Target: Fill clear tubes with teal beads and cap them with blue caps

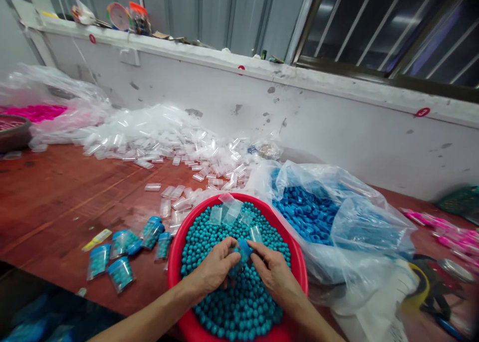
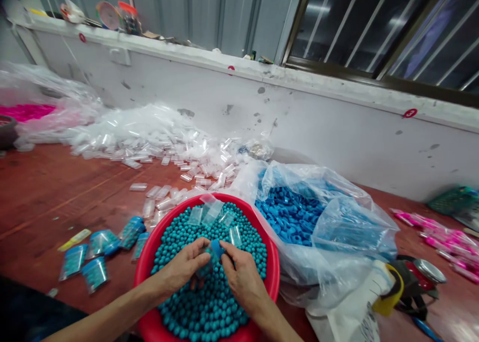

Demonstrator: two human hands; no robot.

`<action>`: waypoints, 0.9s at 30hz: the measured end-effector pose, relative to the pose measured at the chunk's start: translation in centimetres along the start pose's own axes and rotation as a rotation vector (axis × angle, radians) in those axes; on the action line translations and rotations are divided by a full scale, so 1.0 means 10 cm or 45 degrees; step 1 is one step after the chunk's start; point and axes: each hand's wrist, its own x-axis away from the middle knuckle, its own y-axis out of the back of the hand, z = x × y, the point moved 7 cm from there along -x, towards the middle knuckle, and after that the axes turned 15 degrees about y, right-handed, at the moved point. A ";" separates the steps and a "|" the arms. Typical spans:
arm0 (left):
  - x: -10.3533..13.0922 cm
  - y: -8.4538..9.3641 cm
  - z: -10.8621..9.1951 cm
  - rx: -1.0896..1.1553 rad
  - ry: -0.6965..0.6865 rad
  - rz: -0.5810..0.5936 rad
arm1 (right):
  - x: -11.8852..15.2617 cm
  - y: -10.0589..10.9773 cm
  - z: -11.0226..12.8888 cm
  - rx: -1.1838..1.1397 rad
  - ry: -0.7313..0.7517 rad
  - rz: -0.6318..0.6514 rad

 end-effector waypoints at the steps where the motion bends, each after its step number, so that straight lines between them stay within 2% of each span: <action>1: 0.01 -0.01 -0.01 0.019 0.002 0.006 | 0.01 0.01 0.01 0.032 0.026 -0.023; 4: 0.05 -0.04 -0.03 0.078 0.023 0.007 | 0.03 0.01 0.06 0.128 0.102 -0.032; 7: 0.09 -0.03 -0.03 0.078 0.037 -0.050 | 0.06 -0.01 0.15 0.281 0.217 0.038; 11: 0.13 -0.03 -0.06 0.062 -0.062 -0.133 | 0.09 -0.02 0.25 0.351 0.395 0.163; 13: 0.15 -0.04 -0.07 0.049 -0.124 -0.190 | 0.09 -0.01 0.27 0.357 0.438 0.172; 15: 0.17 -0.05 -0.08 0.059 -0.146 -0.270 | 0.08 0.01 0.25 0.311 0.414 0.095; 17: 0.17 -0.07 -0.06 0.100 -0.096 -0.303 | 0.08 0.02 0.20 0.192 0.305 -0.011; 19: 0.15 -0.11 -0.02 0.131 0.013 -0.249 | 0.10 -0.01 0.12 0.055 0.168 -0.048; 21: 0.15 -0.14 0.01 0.119 0.093 -0.188 | 0.12 -0.05 0.10 0.001 0.122 -0.022; 23: 0.16 -0.13 0.00 0.084 0.074 -0.183 | 0.14 -0.06 0.14 0.073 0.182 -0.009; 27: 0.21 -0.09 -0.05 0.020 -0.106 -0.239 | 0.17 -0.02 0.25 0.268 0.392 0.055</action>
